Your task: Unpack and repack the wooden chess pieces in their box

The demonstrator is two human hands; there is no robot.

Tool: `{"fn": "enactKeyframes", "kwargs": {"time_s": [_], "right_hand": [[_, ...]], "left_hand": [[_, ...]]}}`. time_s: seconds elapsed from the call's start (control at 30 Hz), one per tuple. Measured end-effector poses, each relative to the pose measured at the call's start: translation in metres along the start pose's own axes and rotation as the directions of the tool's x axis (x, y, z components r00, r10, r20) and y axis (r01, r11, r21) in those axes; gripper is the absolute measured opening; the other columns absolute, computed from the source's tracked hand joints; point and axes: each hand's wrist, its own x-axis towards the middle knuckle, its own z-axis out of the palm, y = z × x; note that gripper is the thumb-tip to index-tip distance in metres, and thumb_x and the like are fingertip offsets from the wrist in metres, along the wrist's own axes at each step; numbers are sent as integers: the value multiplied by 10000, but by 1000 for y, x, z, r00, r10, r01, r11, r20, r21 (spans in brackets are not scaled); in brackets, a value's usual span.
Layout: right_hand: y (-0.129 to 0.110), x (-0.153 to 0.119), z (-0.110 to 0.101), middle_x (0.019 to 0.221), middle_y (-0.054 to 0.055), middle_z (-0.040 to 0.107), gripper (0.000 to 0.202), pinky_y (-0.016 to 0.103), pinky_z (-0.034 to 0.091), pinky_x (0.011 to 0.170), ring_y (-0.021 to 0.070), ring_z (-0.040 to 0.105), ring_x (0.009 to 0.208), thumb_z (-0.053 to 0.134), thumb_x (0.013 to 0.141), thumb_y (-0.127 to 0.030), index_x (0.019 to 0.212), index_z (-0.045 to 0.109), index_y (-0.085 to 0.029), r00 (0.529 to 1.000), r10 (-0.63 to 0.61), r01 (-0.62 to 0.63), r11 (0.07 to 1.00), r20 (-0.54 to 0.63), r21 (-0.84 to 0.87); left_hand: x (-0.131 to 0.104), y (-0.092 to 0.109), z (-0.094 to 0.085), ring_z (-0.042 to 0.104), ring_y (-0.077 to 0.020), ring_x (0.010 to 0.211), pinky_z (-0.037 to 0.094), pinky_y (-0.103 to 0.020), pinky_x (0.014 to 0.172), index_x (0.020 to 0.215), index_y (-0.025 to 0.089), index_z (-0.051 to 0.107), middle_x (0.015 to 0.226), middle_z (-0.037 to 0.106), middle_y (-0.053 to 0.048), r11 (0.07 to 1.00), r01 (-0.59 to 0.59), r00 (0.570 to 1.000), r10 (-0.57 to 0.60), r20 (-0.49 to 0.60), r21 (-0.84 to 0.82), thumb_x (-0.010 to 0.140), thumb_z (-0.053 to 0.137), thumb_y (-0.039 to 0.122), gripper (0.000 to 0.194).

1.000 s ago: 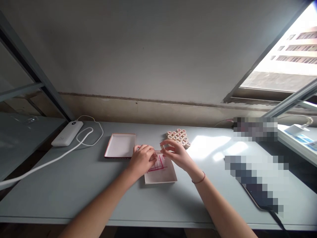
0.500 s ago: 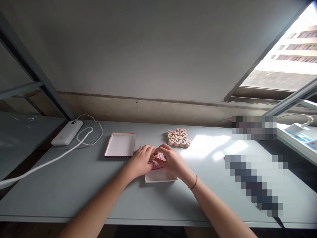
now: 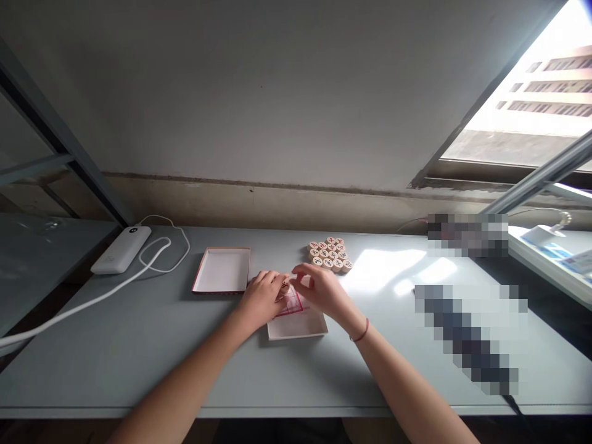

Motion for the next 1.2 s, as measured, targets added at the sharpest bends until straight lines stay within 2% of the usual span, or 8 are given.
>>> {"fn": "enactKeyframes", "kwargs": {"time_s": [0.2, 0.33, 0.5, 0.83, 0.93, 1.0, 1.1, 1.2], "right_hand": [[54, 51, -49, 923, 49, 719, 196, 260, 436, 666, 182, 642, 765, 533, 822, -291, 918, 675, -197, 942, 215, -272, 940, -259, -207], [82, 90, -69, 1056, 73, 698, 296, 267, 447, 699, 219, 645, 914, 528, 801, -281, 1043, 684, -215, 920, 377, -384, 824, -103, -416], [96, 115, -63, 859, 109, 713, 276, 292, 468, 645, 235, 663, 769, 636, 712, -306, 940, 737, -188, 878, 475, -398, 789, 55, -468], [96, 123, -62, 804, 121, 717, 206, 292, 508, 675, 243, 682, 765, 693, 649, -190, 841, 752, -144, 896, 442, -386, 811, 29, -440], [80, 112, -73, 815, 98, 719, 254, 233, 504, 569, 176, 678, 651, 625, 746, -249, 946, 724, -128, 903, 424, -426, 868, -67, -257], [62, 96, -76, 839, 99, 717, 298, 196, 464, 457, 154, 671, 607, 604, 785, -307, 991, 697, -112, 912, 395, -388, 918, -108, 76], [30, 63, -67, 868, 110, 710, 373, 183, 444, 397, 171, 685, 642, 654, 770, -395, 1014, 675, -113, 953, 302, -280, 834, 31, 475], [4, 28, -45, 887, 114, 702, 409, 176, 418, 358, 172, 682, 644, 689, 742, -447, 994, 677, -126, 967, 199, -256, 795, 162, 551]], "left_hand": [[1, 2, -1, 590, -213, 995, 485, -340, 891, 1171, 241, 601, 1060, 663, -36, 1000, -15, 999, 15, -28, 17, 864, 529, 147, 329], [-1, 4, -2, 604, -191, 952, 491, -321, 861, 1150, 266, 620, 1070, 661, -15, 999, -30, 999, 32, -37, 34, 882, 503, 140, 318], [-1, 6, -4, 611, -189, 940, 498, -311, 832, 1079, 251, 651, 1042, 674, -13, 1000, -16, 999, 17, -42, 20, 900, 501, 169, 248], [0, 1, 2, 595, -228, 1006, 506, -378, 865, 1204, 233, 574, 1068, 663, -42, 998, -50, 993, 55, -100, 50, 847, 536, 174, 364], [1, 0, 2, 505, -279, 1169, 462, -453, 961, 1268, 210, 527, 1159, 623, -82, 994, -99, 971, 108, -213, 51, 827, 586, 225, 445], [1, 2, 0, 483, -283, 1192, 444, -468, 988, 1266, 210, 525, 1174, 607, -91, 990, -134, 945, 137, -296, 30, 851, 581, 256, 421], [0, 8, -4, 538, -247, 1120, 481, -419, 957, 1289, 234, 502, 1155, 599, -86, 981, -183, 915, 149, -374, -57, 902, 544, 327, 399], [-2, 16, -3, 607, -206, 1016, 531, -354, 886, 1336, 269, 451, 1192, 575, -79, 961, -199, 915, 110, -389, -195, 916, 528, 384, 442]]}}
